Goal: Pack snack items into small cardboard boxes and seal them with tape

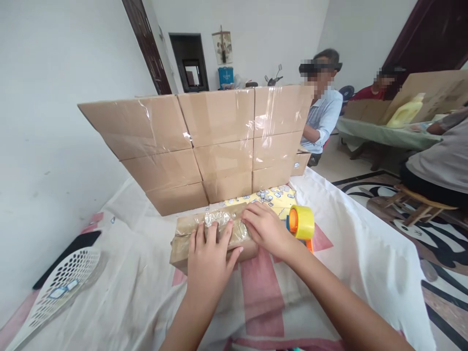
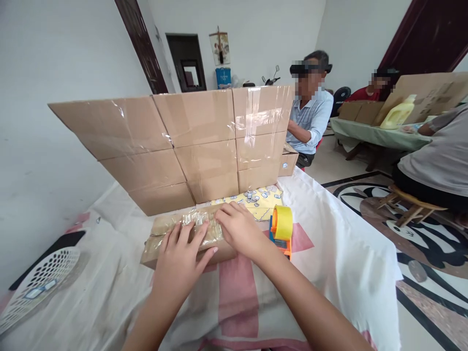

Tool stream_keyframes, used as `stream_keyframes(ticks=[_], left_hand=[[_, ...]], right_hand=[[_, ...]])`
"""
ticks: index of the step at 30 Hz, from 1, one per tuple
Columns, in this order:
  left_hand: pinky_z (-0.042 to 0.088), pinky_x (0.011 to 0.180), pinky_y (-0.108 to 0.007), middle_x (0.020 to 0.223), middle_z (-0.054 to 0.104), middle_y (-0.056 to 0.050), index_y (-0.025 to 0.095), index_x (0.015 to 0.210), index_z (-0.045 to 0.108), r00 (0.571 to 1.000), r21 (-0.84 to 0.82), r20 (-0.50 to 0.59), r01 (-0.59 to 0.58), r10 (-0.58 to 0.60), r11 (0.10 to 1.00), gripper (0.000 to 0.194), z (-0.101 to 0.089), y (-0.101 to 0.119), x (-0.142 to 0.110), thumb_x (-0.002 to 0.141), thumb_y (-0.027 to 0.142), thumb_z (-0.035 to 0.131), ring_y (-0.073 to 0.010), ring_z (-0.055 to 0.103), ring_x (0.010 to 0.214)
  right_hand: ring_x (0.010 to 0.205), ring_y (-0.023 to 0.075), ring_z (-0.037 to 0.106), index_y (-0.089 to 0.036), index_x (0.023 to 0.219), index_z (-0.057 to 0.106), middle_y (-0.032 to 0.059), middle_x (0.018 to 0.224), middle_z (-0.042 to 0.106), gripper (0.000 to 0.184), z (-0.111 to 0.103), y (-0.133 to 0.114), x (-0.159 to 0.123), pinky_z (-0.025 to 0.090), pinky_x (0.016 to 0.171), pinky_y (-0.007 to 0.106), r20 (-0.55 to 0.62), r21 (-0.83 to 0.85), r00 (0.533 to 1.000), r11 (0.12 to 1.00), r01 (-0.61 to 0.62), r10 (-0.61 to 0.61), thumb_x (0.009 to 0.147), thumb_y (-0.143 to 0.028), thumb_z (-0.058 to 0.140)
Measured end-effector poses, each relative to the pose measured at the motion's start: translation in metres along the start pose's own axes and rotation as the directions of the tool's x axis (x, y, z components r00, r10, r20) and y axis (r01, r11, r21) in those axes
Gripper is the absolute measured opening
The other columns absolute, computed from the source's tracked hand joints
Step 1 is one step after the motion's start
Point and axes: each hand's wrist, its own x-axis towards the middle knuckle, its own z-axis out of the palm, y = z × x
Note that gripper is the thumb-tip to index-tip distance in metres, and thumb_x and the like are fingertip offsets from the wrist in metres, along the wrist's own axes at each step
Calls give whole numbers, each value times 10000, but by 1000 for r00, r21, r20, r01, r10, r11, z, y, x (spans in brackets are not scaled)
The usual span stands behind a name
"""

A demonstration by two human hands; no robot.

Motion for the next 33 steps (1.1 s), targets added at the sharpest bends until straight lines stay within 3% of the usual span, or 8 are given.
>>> stream_keyframes(ticks=[4,8,10,15,23,29,33], left_hand=[[431,1066,-608,1342,625,-128,304,1411,608,1000,13,-8,21,-21,1000,509,3,1,-1,928,462,606,-445,510,1300],[444,1053,-604,1333,639,-119,316,1392,628,999,6,-35,11,-11,1000,505,8,0,-2,925,507,594,-451,517,1295],[439,1058,-603,1328,645,-119,315,1372,645,999,3,-43,20,-20,1000,500,10,1,-3,914,513,609,-452,513,1301],[430,1064,-600,1330,649,-118,305,1337,675,997,12,-75,21,-20,1000,489,12,3,-5,902,522,624,-451,515,1299],[441,1040,-591,1307,664,-112,313,1314,690,989,28,-150,-11,15,1000,491,17,3,-8,886,546,633,-440,536,1266],[448,1032,-560,1309,661,-98,325,1345,661,984,48,-171,-47,54,998,494,20,-2,-9,907,547,606,-422,538,1271],[437,1039,-536,1323,649,-87,331,1389,618,977,71,-194,-76,88,995,511,22,-5,-11,917,525,604,-402,533,1279]], right_hand=[[888,217,537,-172,941,617,69,916,632,193,2,-1,1,446,800,340,-24,160,998,986,-49,53,963,-55,465],[845,168,582,-190,929,610,32,922,644,218,5,-3,4,456,773,288,-17,416,979,892,-177,202,909,-8,490],[840,162,592,-196,926,613,19,907,645,228,6,-3,4,459,769,281,-1,452,968,864,-222,249,880,2,510],[977,211,604,-188,931,622,61,1004,651,143,4,-9,5,473,870,347,21,358,979,913,-198,204,879,-59,588],[956,214,594,-194,873,614,48,936,635,139,1,-16,4,477,849,353,65,327,965,908,-262,255,899,-70,560],[977,211,585,-195,894,596,53,982,620,182,12,-15,1,478,863,349,17,304,963,916,-261,268,836,-32,539],[954,225,565,-187,893,575,68,989,607,167,13,-24,1,480,848,364,-10,183,949,934,-307,314,820,-44,529]])
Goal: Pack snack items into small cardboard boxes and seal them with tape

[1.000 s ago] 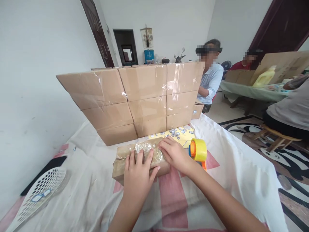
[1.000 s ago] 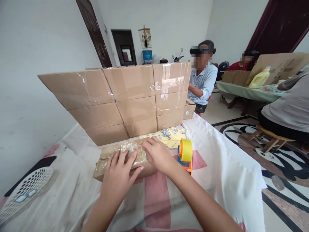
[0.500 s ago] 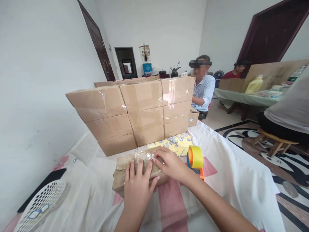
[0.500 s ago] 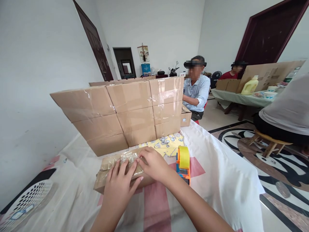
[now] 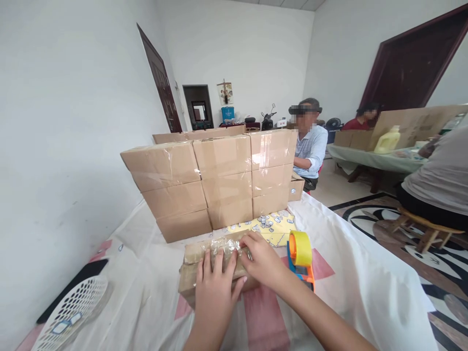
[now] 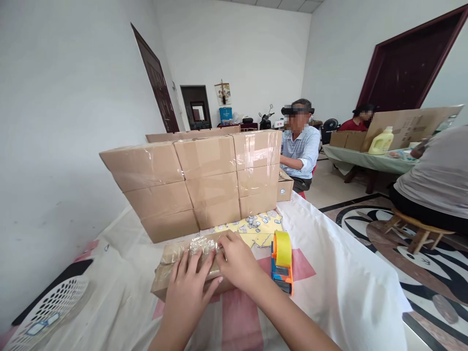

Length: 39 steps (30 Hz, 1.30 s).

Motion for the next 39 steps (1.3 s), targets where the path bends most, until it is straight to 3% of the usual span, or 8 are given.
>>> stream_keyframes(ticks=[6,26,39], left_hand=[[408,1055,-550,1308,656,-88,324,1332,664,999,-17,-35,31,-31,999,477,3,3,-1,892,509,648,-409,521,1285],[429,1060,-557,1302,673,-76,335,1303,688,997,-70,-5,81,-82,994,467,3,4,1,872,513,673,-410,529,1296],[420,1061,-544,1317,668,-84,342,1325,672,997,-60,-9,77,-77,995,484,5,4,0,875,520,665,-401,532,1299]], right_hand=[[957,249,531,-178,899,576,94,987,599,123,6,-5,-3,473,859,394,-1,-176,1000,984,0,0,877,-89,494],[995,246,485,-207,960,528,72,1042,540,233,8,3,-7,462,885,420,-7,71,998,996,60,-60,862,-16,438],[1002,247,506,-213,977,533,71,1045,541,264,7,5,-9,478,882,420,-21,85,997,994,75,-73,855,-1,433]])
